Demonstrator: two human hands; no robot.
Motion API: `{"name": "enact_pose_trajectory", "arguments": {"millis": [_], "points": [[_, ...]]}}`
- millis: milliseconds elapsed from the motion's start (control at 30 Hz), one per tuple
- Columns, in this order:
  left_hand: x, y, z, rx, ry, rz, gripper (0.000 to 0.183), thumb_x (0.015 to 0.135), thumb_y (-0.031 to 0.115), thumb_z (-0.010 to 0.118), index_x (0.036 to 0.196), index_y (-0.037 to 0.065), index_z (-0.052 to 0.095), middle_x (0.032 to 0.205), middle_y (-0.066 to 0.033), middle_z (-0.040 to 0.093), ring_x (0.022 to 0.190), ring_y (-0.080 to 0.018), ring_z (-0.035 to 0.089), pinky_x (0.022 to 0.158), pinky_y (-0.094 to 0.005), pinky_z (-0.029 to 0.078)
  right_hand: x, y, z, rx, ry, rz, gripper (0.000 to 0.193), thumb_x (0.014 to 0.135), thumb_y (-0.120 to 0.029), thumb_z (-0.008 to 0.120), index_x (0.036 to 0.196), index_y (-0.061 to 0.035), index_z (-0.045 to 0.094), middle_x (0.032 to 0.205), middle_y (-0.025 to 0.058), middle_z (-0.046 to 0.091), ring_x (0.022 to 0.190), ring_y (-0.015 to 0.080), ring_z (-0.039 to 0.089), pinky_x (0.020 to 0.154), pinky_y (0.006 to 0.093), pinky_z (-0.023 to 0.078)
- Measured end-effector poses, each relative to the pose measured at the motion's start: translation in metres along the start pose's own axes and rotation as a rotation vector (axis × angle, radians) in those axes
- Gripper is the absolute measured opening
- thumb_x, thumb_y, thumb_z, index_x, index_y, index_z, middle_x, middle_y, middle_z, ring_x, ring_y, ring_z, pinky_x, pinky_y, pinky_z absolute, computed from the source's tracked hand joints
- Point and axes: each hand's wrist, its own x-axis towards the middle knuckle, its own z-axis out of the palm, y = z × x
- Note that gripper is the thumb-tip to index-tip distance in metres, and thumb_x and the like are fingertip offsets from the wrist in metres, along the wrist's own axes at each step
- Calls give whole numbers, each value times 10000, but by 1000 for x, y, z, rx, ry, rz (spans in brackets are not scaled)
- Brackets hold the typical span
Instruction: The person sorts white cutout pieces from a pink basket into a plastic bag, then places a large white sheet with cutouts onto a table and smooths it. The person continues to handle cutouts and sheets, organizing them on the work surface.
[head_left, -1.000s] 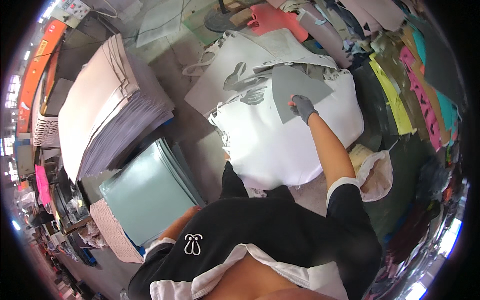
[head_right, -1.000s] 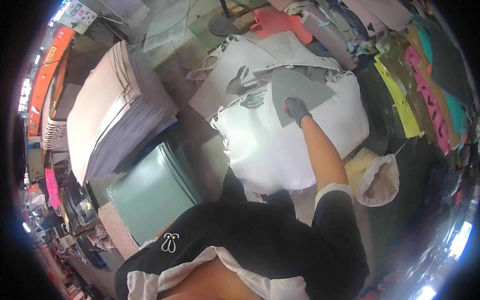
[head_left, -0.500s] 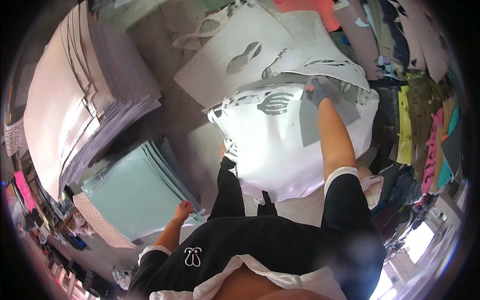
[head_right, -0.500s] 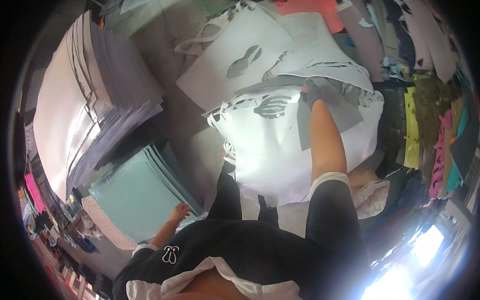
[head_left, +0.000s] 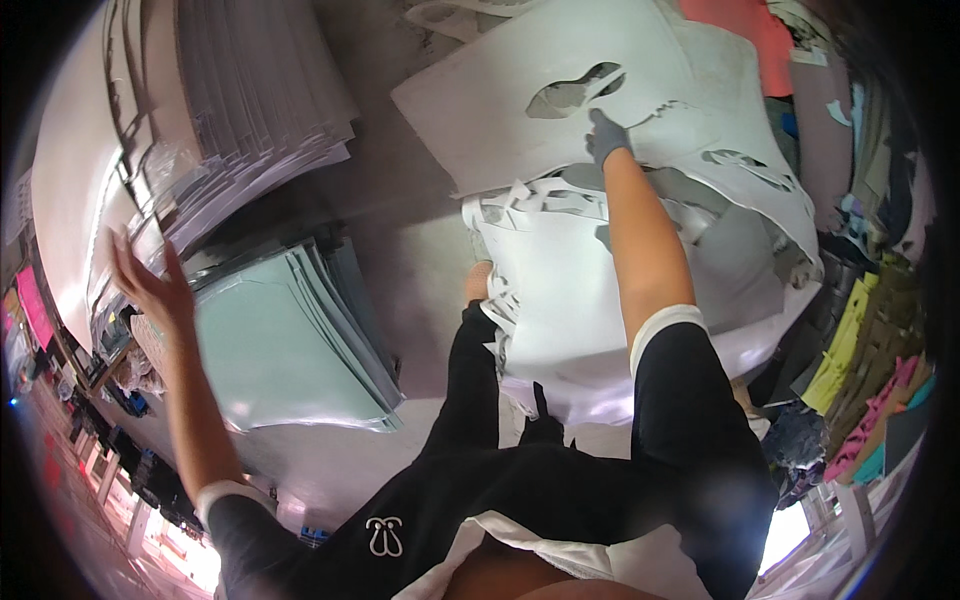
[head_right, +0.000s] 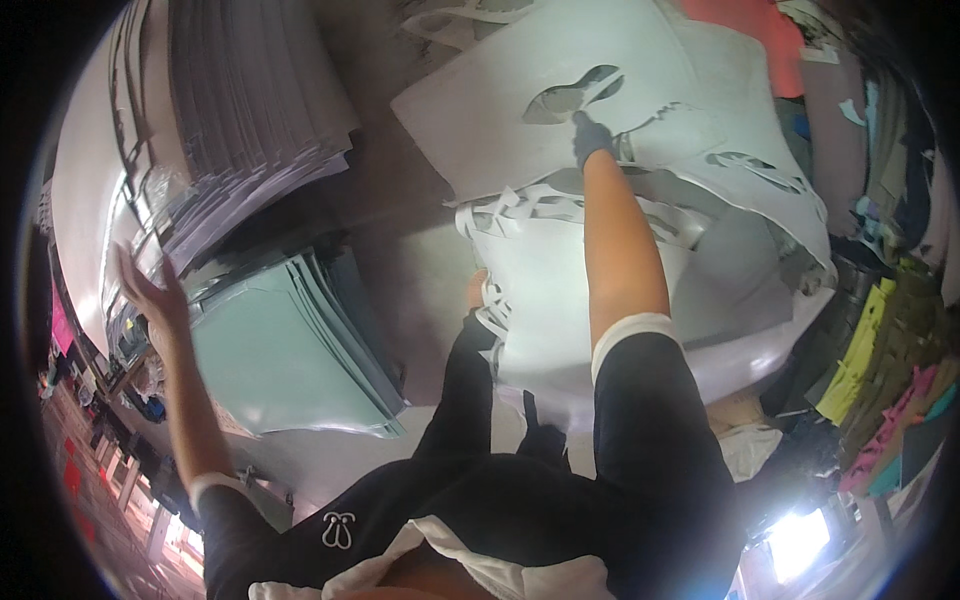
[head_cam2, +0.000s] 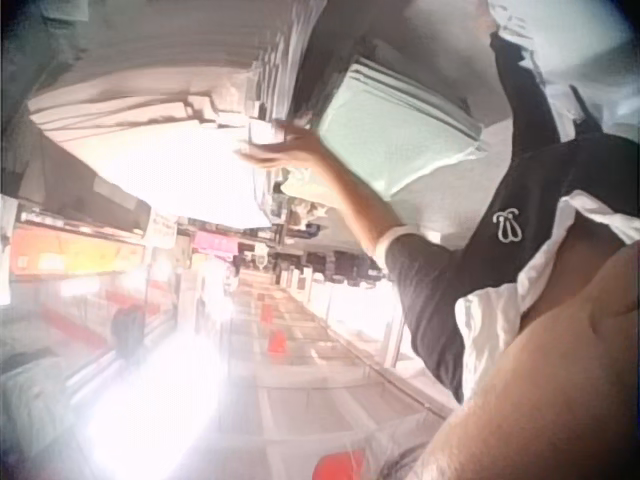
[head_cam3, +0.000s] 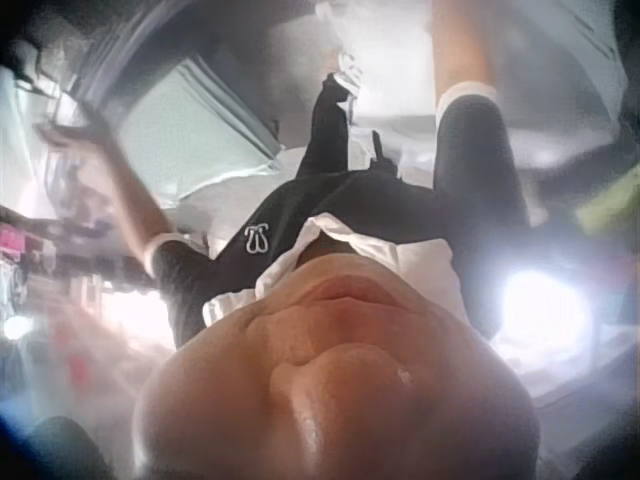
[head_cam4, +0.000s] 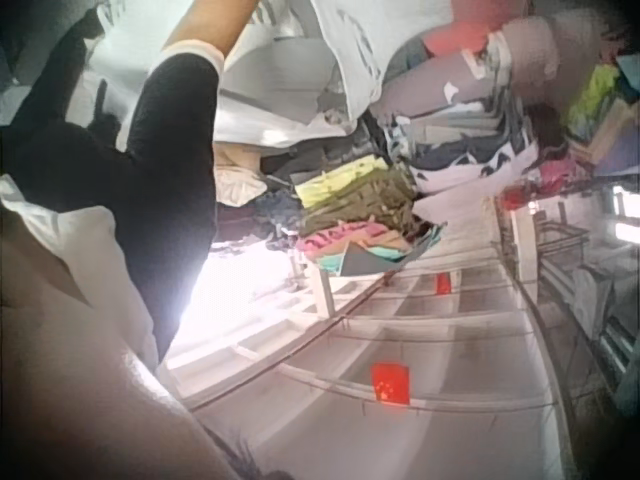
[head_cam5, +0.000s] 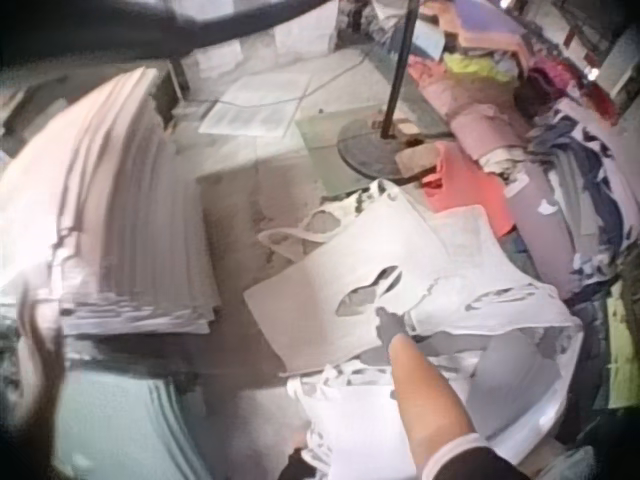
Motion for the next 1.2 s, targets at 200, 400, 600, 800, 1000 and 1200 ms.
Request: {"name": "enact_pose_trajectory", "arguments": {"millis": [200,400,600,800,1000,1200], "points": [[54,-25,51,-81,121,276,449,912,292,324,1196,-26,465,1229,-211,451,1178,-331,399,991,-398,288,120,31,34,-70,400,176,612,708,-508,544,1035,8,584,1087,188,566,976,297,555,838,365,415],[49,-37,59,179,173,455,494,938,324,237,1186,-56,434,1190,-197,479,1137,-347,440,989,-453,312,162,80,11,-1031,313,85,660,719,-498,538,1188,-34,506,1187,179,515,1147,286,464,932,373,384],[44,-46,68,245,208,535,464,928,293,276,1201,-62,398,1189,-210,460,1120,-360,446,973,-473,330,140,80,-22,-1227,301,381,763,697,-554,535,1292,-96,398,1348,122,369,1213,297,389,946,359,341],[48,-37,68,264,234,509,445,914,267,340,1189,-80,385,1171,-219,458,1096,-369,461,955,-477,352,138,49,-19,-1501,124,157,604,731,-458,542,1177,-51,517,1259,158,462,1166,297,445,932,396,378],[51,-23,73,141,281,407,498,919,303,263,1121,-103,469,1121,-236,498,1073,-388,472,940,-451,369,32,-40,-7,-1052,100,-581,447,743,-395,582,926,13,584,903,224,588,861,336,572,753,381,427],[50,-5,68,136,347,221,512,901,392,281,1168,11,495,1194,-154,498,1122,-359,437,946,-452,317,-214,-72,-29,-693,183,-1023,258,782,-242,626,787,-5,526,666,124,528,622,244,506,597,340,405]]}}
